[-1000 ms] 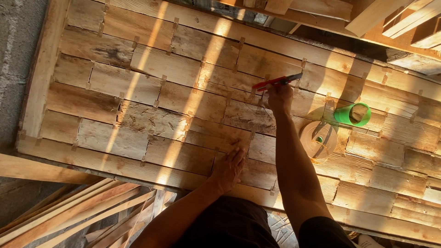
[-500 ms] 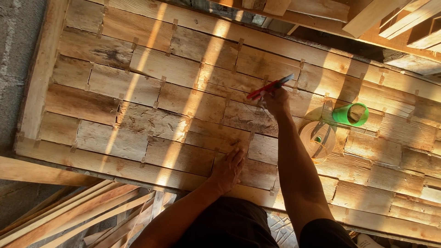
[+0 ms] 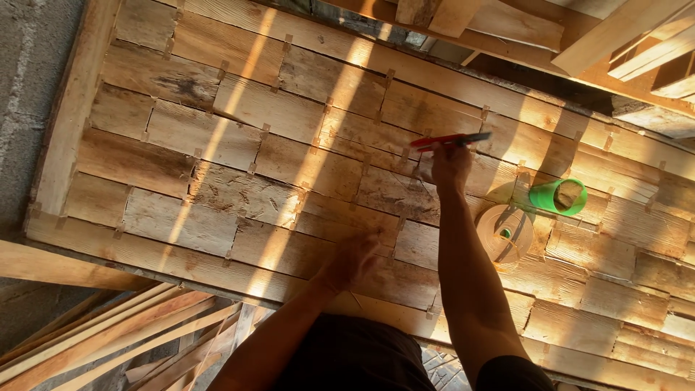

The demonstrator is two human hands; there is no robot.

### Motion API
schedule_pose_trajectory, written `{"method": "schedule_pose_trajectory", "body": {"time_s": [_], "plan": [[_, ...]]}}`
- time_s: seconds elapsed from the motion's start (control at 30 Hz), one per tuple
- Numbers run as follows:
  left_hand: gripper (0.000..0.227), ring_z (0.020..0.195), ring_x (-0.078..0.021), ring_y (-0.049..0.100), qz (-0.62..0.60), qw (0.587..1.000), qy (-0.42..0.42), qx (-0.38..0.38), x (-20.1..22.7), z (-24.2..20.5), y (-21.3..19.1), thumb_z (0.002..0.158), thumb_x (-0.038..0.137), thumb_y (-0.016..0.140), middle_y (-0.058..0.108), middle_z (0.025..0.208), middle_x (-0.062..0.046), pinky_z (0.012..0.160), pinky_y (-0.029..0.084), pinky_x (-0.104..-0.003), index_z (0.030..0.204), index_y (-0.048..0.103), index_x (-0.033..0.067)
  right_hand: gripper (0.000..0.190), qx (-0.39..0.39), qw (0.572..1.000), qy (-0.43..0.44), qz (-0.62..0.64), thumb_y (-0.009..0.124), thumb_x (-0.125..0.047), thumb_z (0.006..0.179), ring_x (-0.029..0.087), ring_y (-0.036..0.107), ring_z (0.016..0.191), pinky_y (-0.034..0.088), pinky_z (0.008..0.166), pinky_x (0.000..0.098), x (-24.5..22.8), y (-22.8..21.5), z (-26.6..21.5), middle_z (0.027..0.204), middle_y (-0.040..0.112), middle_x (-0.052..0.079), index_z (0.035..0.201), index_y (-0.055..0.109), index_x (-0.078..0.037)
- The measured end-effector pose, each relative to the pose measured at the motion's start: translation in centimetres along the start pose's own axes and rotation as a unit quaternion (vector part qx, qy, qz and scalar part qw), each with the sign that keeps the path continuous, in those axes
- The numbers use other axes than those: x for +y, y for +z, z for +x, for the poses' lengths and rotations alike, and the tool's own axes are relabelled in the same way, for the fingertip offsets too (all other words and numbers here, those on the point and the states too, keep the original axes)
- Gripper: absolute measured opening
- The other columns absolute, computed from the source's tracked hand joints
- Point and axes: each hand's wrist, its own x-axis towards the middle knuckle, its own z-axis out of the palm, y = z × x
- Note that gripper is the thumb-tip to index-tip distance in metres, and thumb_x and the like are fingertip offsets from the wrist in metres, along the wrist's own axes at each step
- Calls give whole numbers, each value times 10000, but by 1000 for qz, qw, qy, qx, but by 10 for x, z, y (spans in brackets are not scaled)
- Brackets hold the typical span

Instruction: Applying adhesive tape to join pieces and using a utility knife to trim excess material on a bamboo panel.

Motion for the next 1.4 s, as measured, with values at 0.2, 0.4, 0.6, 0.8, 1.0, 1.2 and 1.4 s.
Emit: {"method": "schedule_pose_trajectory", "body": {"time_s": [0.2,0.4,0.6,0.8,1.0,1.2,1.4], "plan": [[696,1511,-423,364,10,941,48,334,-32,10,-71,981,441,703,408,1593,-204,1265,301,-536,1516,445,79,99,63,992,-41,103,697,-91,962,126,735,827,617,717,288,-18,37,19,961,775,46,1056,681,-62],[912,1581,-427,185,54,954,-49,292,-34,15,-89,941,585,647,245,1686,-234,1285,182,-532,1586,338,19,126,49,997,-24,49,752,-95,931,149,700,761,571,666,297,-29,77,57,871,746,80,1002,669,-34],[877,1585,-427,209,40,955,-69,286,-25,15,-100,952,567,649,265,1690,-224,1292,191,-520,1573,372,13,132,76,996,-35,-12,764,-102,910,138,677,714,534,622,287,-51,83,66,822,741,47,984,680,-32],[842,1579,-438,222,29,955,-65,288,-27,15,-102,956,548,653,277,1683,-227,1292,197,-529,1549,394,8,100,31,998,-51,30,745,-98,947,104,652,689,531,605,270,-39,90,93,822,737,30,1002,691,-35],[862,1568,-435,218,39,959,-75,271,-31,18,-100,944,555,650,268,1677,-229,1277,193,-528,1549,385,1,94,109,965,-21,239,720,-57,959,101,654,676,526,563,257,-46,94,136,869,765,25,1046,695,-33],[890,1575,-430,203,36,962,-82,258,-33,18,-100,950,562,639,245,1687,-230,1281,185,-522,1573,351,-5,114,145,975,25,168,730,-73,953,111,715,700,562,554,268,-60,103,141,930,795,72,1058,711,-33],[887,1574,-435,197,39,963,-83,253,-34,18,-101,953,568,633,247,1683,-242,1282,173,-525,1564,355,-13,125,132,969,-24,205,729,-60,918,130,771,772,623,660,275,-63,104,141,965,797,83,1036,688,-56]]}}
